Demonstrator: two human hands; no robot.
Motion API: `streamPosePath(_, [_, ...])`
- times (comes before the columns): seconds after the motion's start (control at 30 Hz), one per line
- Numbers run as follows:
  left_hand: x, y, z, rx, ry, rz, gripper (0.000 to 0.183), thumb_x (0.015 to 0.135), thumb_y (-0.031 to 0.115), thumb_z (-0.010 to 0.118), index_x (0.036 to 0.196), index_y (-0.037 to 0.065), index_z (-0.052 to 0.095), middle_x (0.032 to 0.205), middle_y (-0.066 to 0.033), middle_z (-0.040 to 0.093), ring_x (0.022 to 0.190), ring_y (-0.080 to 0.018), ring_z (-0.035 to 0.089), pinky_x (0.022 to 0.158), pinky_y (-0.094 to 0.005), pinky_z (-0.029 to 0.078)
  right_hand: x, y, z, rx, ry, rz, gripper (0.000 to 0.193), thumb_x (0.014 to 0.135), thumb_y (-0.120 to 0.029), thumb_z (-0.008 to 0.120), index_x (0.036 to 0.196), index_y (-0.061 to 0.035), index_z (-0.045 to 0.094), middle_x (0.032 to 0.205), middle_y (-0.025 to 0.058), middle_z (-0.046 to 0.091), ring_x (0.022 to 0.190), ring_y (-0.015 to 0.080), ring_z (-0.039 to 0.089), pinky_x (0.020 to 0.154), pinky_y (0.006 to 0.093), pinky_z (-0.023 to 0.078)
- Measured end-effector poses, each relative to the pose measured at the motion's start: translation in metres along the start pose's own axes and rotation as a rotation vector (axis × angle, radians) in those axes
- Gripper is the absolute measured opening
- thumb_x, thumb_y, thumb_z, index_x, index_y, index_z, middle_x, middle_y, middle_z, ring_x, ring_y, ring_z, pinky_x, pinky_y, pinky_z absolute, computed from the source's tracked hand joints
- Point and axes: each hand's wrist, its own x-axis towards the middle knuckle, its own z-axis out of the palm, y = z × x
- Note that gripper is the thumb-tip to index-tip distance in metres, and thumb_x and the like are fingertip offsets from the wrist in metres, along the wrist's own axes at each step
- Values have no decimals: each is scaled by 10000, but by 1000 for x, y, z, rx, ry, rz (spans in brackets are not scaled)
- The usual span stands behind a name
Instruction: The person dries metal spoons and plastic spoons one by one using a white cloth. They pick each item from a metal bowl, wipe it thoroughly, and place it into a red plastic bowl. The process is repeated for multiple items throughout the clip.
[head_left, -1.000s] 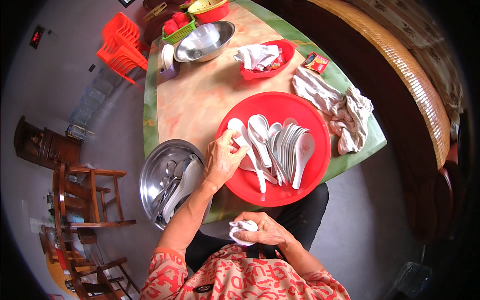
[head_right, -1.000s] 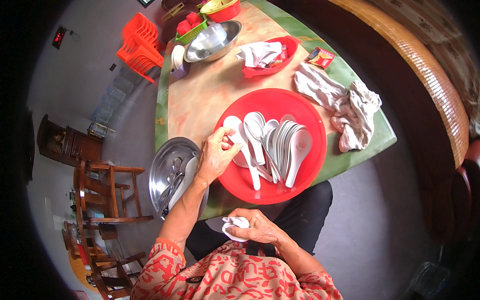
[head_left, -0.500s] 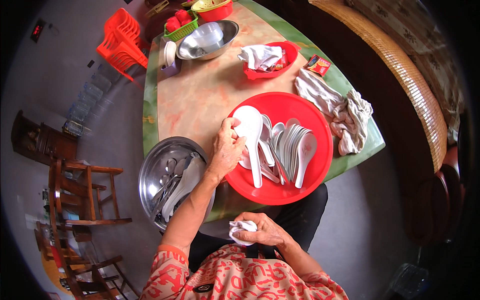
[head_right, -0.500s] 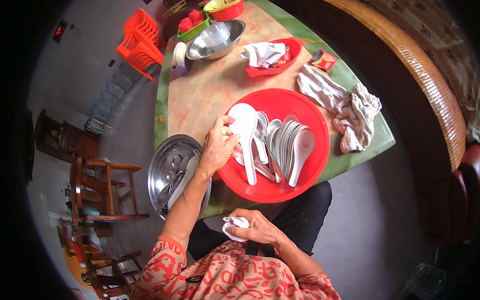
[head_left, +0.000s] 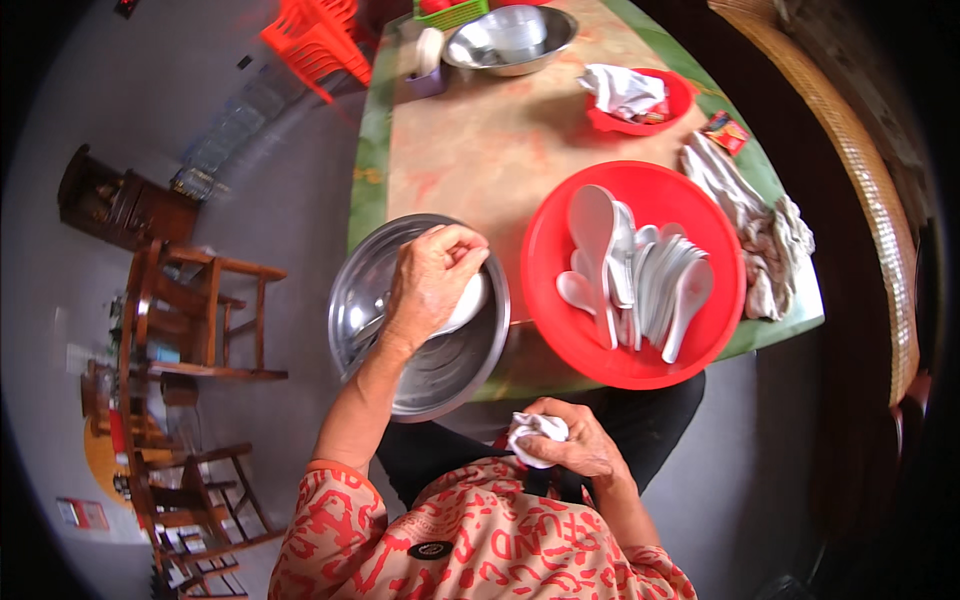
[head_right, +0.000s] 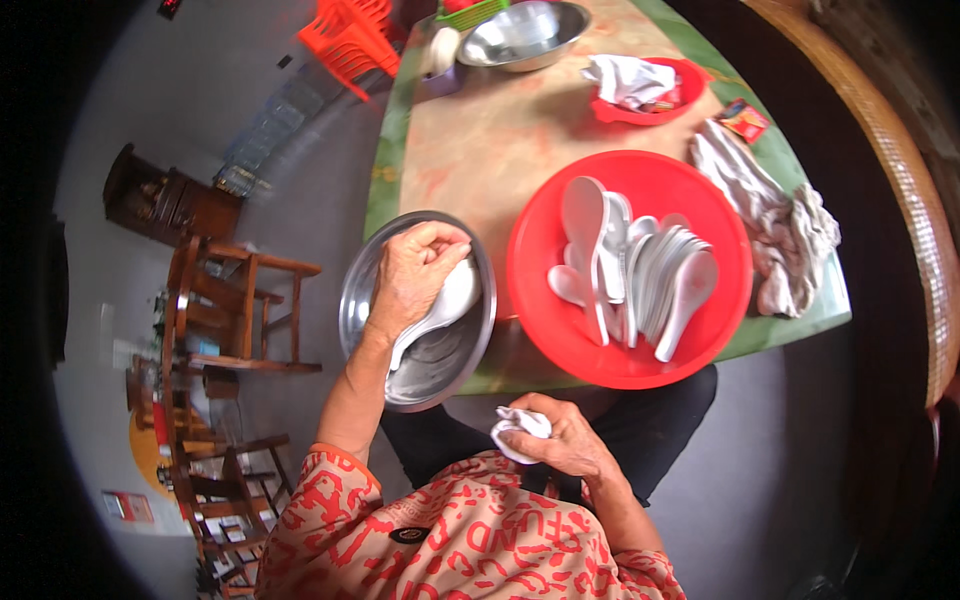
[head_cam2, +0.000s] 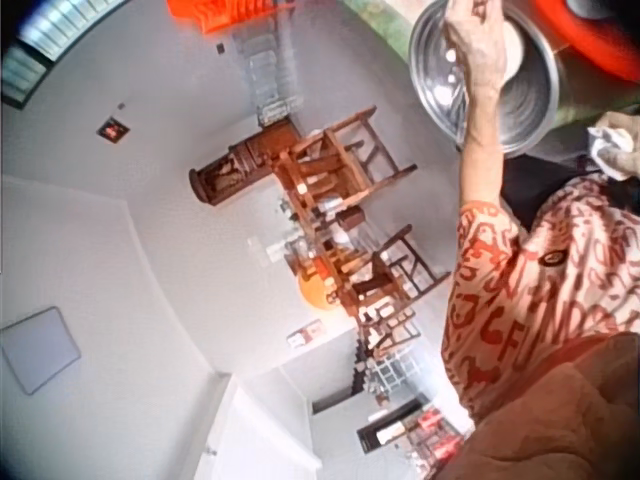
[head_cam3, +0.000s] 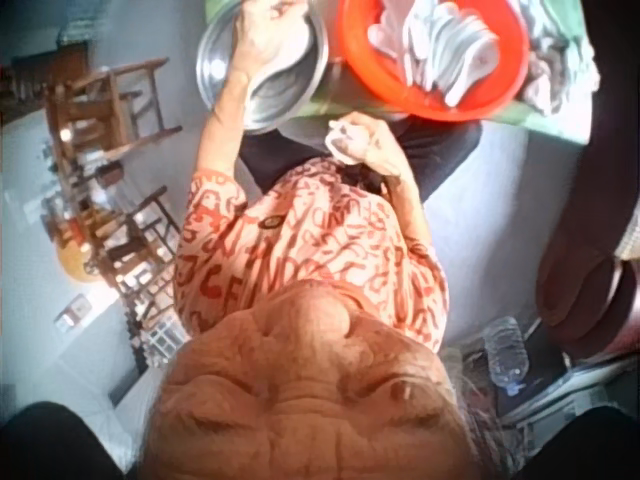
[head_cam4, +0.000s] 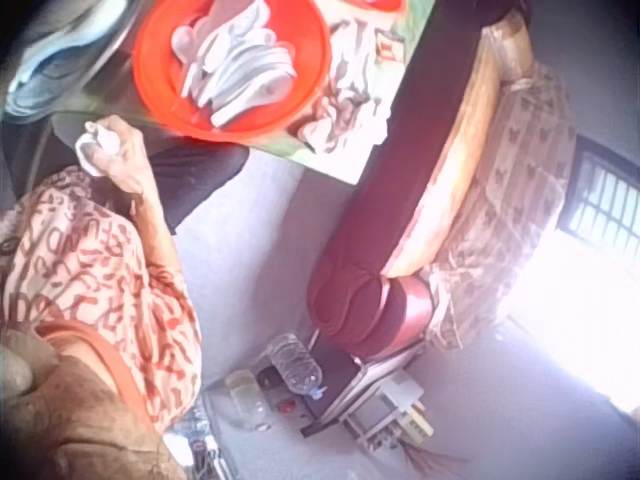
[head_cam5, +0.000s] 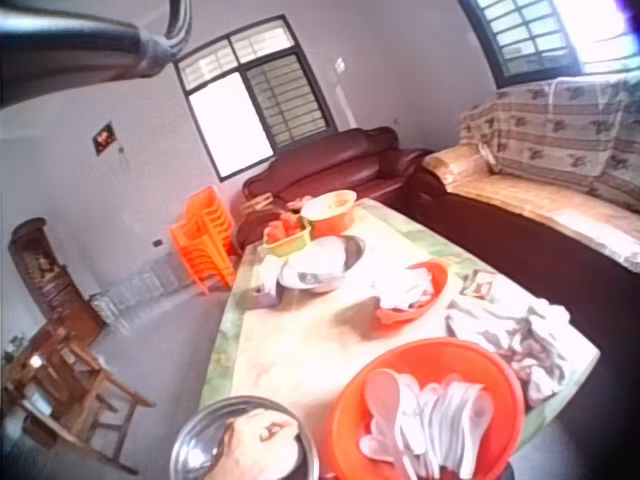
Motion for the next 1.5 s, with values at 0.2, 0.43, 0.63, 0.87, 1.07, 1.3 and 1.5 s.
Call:
streamPosePath(0.2, [-49,-73,-62,110,-36,-209,135,777,128,668,825,2,657,759,-109,643,660,-172,617,611,-296,482,6,0,13,-86,-10,42,260,756,-150,702,963,-18,615,829,27,639,758,91,578,691,247,472])
streamPosePath(0.43, [-81,-109,-80,299,72,-137,103,768,132,657,829,48,659,771,-104,624,692,-290,621,633,-375,488,11,-11,38,-134,-41,109,246,766,-131,692,972,-15,621,831,27,644,752,90,579,689,248,474])
streamPosePath(0.63, [-67,-122,-69,491,12,-73,140,769,167,658,864,68,684,823,-106,595,789,-297,600,692,-406,478,18,-19,58,-208,-87,143,287,745,-158,719,969,-12,614,842,30,636,771,98,575,705,260,464])
streamPosePath(0.87, [-64,-134,-73,496,-68,-60,128,811,181,610,792,55,617,856,-115,586,819,-300,595,702,-426,475,23,-15,62,-293,-76,133,327,746,-211,698,985,-4,610,850,56,638,779,127,588,722,272,467])
streamPosePath(1.07, [-70,-127,-84,269,38,-171,132,869,166,553,851,53,486,723,-69,586,665,-222,584,609,-372,459,24,-15,68,-294,-84,149,326,746,-202,694,990,-3,610,846,52,640,778,119,586,727,267,468])
streamPosePath(1.3, [-92,-129,-87,-84,136,-80,206,943,222,487,1041,49,539,656,-77,555,507,-161,536,499,-309,432,21,-24,77,-185,-33,115,335,757,-180,713,1023,-15,595,873,31,640,810,99,582,747,257,468])
streamPosePath(1.5, [-109,-81,-83,-1297,-85,-608,246,970,197,433,1092,7,530,670,52,384,466,-3,287,400,-152,245,27,-42,76,-97,233,-130,426,781,-234,694,1105,-36,500,943,49,599,868,132,565,781,283,468])
